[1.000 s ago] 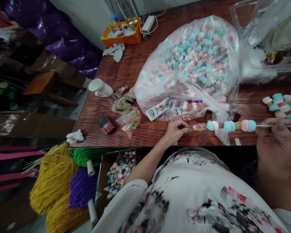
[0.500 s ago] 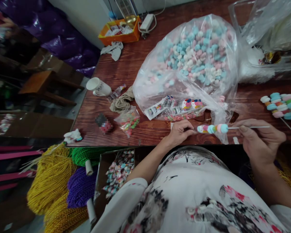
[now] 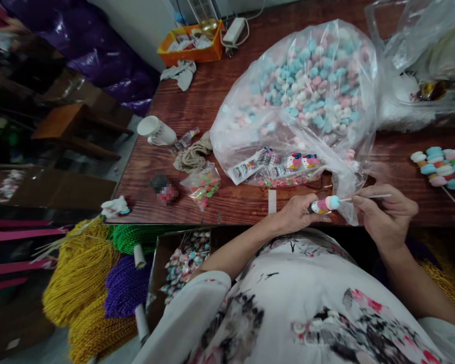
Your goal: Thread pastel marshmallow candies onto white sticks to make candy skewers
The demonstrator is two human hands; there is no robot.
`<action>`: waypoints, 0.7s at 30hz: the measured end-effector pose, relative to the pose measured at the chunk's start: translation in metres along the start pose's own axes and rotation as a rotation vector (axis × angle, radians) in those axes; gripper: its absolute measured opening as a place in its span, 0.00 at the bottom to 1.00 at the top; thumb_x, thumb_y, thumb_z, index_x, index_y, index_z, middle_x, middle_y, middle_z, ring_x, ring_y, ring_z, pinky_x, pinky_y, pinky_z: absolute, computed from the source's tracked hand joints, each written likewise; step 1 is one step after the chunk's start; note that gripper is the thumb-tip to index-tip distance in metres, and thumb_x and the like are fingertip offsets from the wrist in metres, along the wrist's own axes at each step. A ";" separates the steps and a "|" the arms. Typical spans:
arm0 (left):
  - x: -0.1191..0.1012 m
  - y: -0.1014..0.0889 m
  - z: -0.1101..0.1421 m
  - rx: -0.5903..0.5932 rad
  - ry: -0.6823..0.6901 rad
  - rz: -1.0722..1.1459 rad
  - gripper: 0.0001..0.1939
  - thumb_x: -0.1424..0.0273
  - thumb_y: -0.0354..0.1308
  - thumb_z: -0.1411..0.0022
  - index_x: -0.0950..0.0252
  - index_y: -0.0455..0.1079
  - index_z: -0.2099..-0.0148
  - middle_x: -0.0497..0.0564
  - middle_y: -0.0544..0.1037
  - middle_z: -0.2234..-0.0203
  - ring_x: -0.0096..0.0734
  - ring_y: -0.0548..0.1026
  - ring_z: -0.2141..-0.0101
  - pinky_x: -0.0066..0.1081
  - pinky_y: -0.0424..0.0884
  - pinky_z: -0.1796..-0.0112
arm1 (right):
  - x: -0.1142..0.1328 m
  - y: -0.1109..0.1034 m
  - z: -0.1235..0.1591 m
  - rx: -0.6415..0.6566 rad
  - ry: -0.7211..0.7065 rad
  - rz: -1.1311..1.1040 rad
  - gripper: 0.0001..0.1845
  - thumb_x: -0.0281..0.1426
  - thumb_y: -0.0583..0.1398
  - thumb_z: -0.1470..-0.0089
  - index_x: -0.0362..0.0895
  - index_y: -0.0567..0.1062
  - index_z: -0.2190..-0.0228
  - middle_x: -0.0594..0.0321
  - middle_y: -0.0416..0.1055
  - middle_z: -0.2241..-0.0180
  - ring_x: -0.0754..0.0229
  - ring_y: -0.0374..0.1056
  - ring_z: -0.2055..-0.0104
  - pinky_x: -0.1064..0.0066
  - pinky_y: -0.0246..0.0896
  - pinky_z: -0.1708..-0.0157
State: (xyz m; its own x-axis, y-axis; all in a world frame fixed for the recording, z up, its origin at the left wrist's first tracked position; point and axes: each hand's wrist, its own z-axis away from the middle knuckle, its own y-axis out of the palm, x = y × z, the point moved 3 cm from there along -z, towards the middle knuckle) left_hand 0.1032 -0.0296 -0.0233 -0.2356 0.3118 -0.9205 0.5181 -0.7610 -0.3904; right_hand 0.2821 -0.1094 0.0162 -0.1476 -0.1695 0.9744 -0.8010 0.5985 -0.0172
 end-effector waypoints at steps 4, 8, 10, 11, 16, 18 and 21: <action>0.003 0.003 -0.002 -0.017 -0.041 -0.036 0.25 0.48 0.64 0.48 0.66 0.65 0.67 0.43 0.67 0.77 0.24 0.65 0.73 0.25 0.59 0.71 | 0.001 0.004 -0.006 0.128 0.006 0.073 0.06 0.32 0.69 0.54 0.46 0.76 0.75 0.68 0.73 0.79 0.66 0.64 0.81 0.73 0.59 0.81; 0.002 -0.005 0.000 -0.080 -0.031 -0.217 0.26 0.47 0.65 0.50 0.65 0.65 0.66 0.45 0.69 0.74 0.26 0.66 0.73 0.26 0.58 0.70 | 0.010 0.003 -0.014 0.190 0.002 0.165 0.08 0.35 0.68 0.53 0.46 0.75 0.77 0.68 0.71 0.81 0.66 0.63 0.81 0.73 0.56 0.82; -0.001 -0.007 0.000 -0.107 -0.025 -0.274 0.27 0.46 0.64 0.50 0.65 0.65 0.66 0.45 0.69 0.74 0.25 0.66 0.73 0.26 0.57 0.71 | 0.015 0.001 -0.017 0.178 -0.026 0.200 0.09 0.35 0.68 0.53 0.46 0.74 0.78 0.69 0.69 0.82 0.66 0.61 0.81 0.73 0.54 0.82; -0.002 -0.008 0.000 -0.113 -0.026 -0.281 0.27 0.46 0.64 0.50 0.65 0.65 0.66 0.45 0.69 0.74 0.25 0.65 0.73 0.26 0.57 0.71 | 0.016 0.002 -0.017 0.178 -0.031 0.206 0.10 0.35 0.68 0.53 0.46 0.74 0.78 0.70 0.68 0.82 0.67 0.60 0.81 0.73 0.53 0.82; -0.007 -0.005 -0.004 -0.107 -0.060 -0.214 0.28 0.45 0.66 0.54 0.64 0.65 0.67 0.44 0.70 0.75 0.26 0.66 0.73 0.26 0.56 0.72 | 0.013 0.014 -0.011 0.229 -0.058 0.198 0.13 0.35 0.68 0.54 0.44 0.71 0.80 0.71 0.64 0.84 0.69 0.56 0.82 0.74 0.51 0.81; -0.009 -0.003 -0.005 -0.103 -0.071 -0.188 0.28 0.46 0.68 0.56 0.64 0.64 0.68 0.44 0.69 0.76 0.25 0.65 0.74 0.26 0.56 0.72 | 0.010 0.018 -0.008 0.224 -0.070 0.199 0.14 0.34 0.68 0.53 0.44 0.71 0.82 0.71 0.62 0.84 0.70 0.55 0.82 0.75 0.50 0.81; -0.011 -0.003 -0.005 -0.091 -0.122 -0.120 0.28 0.48 0.69 0.57 0.64 0.63 0.70 0.42 0.66 0.77 0.24 0.63 0.74 0.26 0.55 0.72 | 0.009 0.018 -0.005 0.212 -0.067 0.149 0.11 0.33 0.67 0.52 0.44 0.72 0.80 0.71 0.64 0.83 0.69 0.56 0.81 0.74 0.51 0.80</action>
State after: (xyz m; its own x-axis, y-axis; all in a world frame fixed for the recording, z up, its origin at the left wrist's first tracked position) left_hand 0.1079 -0.0278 -0.0118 -0.3950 0.3217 -0.8605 0.5513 -0.6663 -0.5021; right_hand 0.2691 -0.0959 0.0258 -0.3053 -0.1476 0.9408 -0.8701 0.4446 -0.2126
